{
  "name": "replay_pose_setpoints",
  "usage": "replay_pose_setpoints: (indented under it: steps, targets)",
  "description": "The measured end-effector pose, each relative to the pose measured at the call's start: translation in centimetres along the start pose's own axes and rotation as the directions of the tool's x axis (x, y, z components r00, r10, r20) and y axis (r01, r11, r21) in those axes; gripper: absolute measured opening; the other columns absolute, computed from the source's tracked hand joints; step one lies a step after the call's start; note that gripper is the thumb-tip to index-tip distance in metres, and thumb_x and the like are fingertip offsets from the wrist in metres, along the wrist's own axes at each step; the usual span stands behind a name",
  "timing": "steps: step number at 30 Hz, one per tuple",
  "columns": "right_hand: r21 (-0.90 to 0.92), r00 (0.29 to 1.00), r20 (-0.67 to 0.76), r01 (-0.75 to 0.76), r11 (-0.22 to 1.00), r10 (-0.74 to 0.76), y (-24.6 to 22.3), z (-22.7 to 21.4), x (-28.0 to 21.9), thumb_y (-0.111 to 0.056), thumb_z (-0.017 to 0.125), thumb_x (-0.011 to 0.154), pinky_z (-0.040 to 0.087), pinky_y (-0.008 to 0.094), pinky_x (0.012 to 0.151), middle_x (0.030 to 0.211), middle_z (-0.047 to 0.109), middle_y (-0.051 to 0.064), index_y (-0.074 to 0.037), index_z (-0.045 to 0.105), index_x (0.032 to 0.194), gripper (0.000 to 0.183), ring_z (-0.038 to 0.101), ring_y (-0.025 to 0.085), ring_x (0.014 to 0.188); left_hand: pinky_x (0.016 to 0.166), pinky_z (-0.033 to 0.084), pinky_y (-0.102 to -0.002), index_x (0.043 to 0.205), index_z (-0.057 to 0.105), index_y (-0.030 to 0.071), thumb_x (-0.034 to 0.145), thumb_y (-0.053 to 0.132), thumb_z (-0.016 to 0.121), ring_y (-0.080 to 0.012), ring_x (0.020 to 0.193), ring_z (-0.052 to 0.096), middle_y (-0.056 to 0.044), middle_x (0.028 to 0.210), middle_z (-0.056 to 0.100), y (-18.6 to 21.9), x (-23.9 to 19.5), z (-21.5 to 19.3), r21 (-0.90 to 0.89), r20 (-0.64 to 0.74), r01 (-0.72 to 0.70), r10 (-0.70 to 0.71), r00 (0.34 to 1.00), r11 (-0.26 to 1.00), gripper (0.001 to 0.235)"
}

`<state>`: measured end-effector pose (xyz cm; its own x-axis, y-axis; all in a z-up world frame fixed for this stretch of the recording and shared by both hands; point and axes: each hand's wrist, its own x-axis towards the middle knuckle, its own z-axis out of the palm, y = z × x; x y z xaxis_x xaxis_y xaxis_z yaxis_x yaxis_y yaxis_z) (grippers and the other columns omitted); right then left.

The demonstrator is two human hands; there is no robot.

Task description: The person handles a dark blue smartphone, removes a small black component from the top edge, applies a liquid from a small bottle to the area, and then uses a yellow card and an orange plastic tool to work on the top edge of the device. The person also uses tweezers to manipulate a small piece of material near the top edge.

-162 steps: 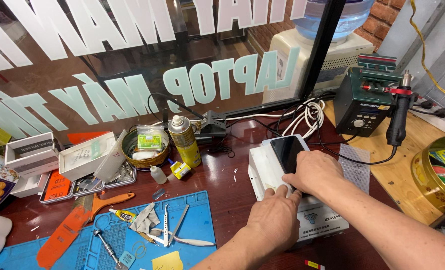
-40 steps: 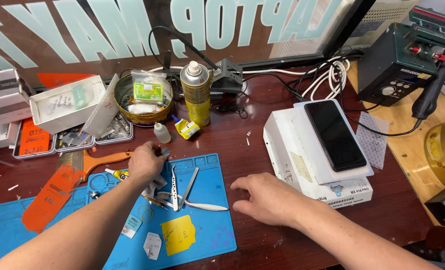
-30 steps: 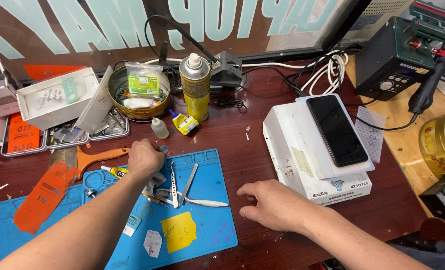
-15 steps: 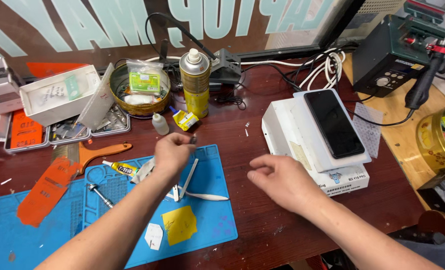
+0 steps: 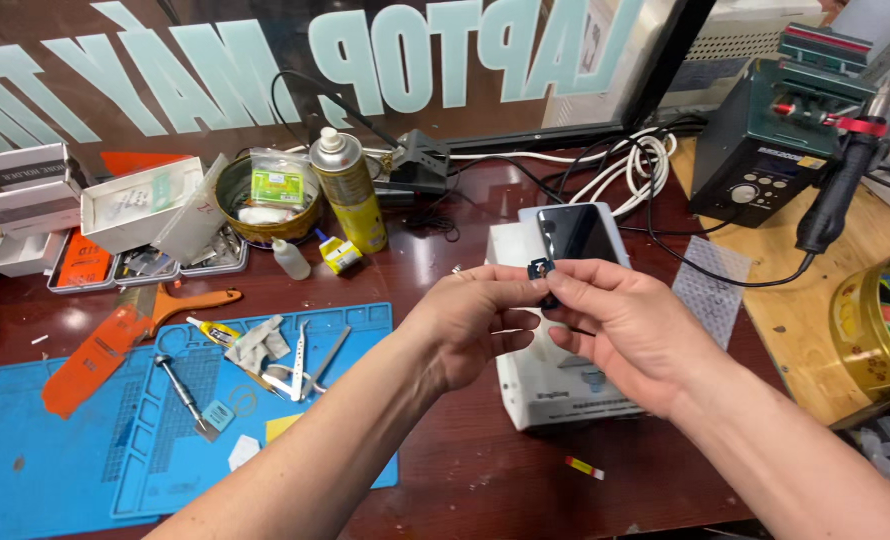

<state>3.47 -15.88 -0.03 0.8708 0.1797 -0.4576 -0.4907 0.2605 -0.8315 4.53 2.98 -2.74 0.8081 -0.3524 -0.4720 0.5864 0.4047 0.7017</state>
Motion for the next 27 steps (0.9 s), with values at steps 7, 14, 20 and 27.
replay_pose_setpoints:
  steps: [7,14,20,27]
  targets:
    - [0.023,0.996,-0.093,0.004,1.0,-0.002,-3.0,-10.9,-0.1,-0.021,0.059,0.098,0.054,0.034,0.072,0.098,0.068,0.005,-0.01,0.06,0.106,0.014,0.065,0.017,0.087,0.072,0.06,-0.037,0.105,0.07,0.005,0.081,0.025,0.081,-0.0202,0.081,0.072,-0.006,0.091,0.073,-3.1,3.3,9.1,0.65,-0.216,-0.119,0.332,0.918,0.751,0.033]
    - [0.018,0.997,-0.051,0.065,0.998,-0.064,-4.5,-16.6,0.9,-0.012,0.062,0.098,0.057,0.031,0.074,0.099,0.066,0.007,-0.005,0.06,0.115,0.019,0.064,0.016,0.083,0.091,0.055,-0.051,0.131,0.049,0.003,0.086,0.055,0.078,-0.0429,0.111,0.064,-0.026,0.127,0.055,-2.5,6.9,12.6,0.968,-0.252,0.204,0.576,0.778,0.149,0.075]
    - [-0.038,0.998,-0.054,0.006,0.999,-0.008,-3.7,-17.0,0.0,-0.011,0.063,0.094,0.06,0.033,0.077,0.1,0.069,0.009,0.0,0.061,0.125,0.033,0.069,0.018,0.085,0.093,0.056,-0.047,0.132,0.049,0.009,0.07,0.051,0.088,-0.0391,0.115,0.063,-0.02,0.13,0.051,-2.0,7.8,13.2,0.951,-0.287,0.305,0.496,0.819,0.045,0.084]
    - [-0.144,0.996,-0.084,-0.054,0.988,0.043,-2.8,-16.0,-0.5,-0.014,0.065,0.093,0.057,0.032,0.071,0.101,0.071,0.008,-0.002,0.062,0.128,0.037,0.066,0.015,0.082,0.094,0.057,-0.045,0.13,0.05,0.009,0.075,0.056,0.086,-0.0379,0.117,0.062,-0.02,0.128,0.051,-1.8,7.3,13.1,0.953,-0.242,0.301,0.495,0.834,-0.042,0.081]
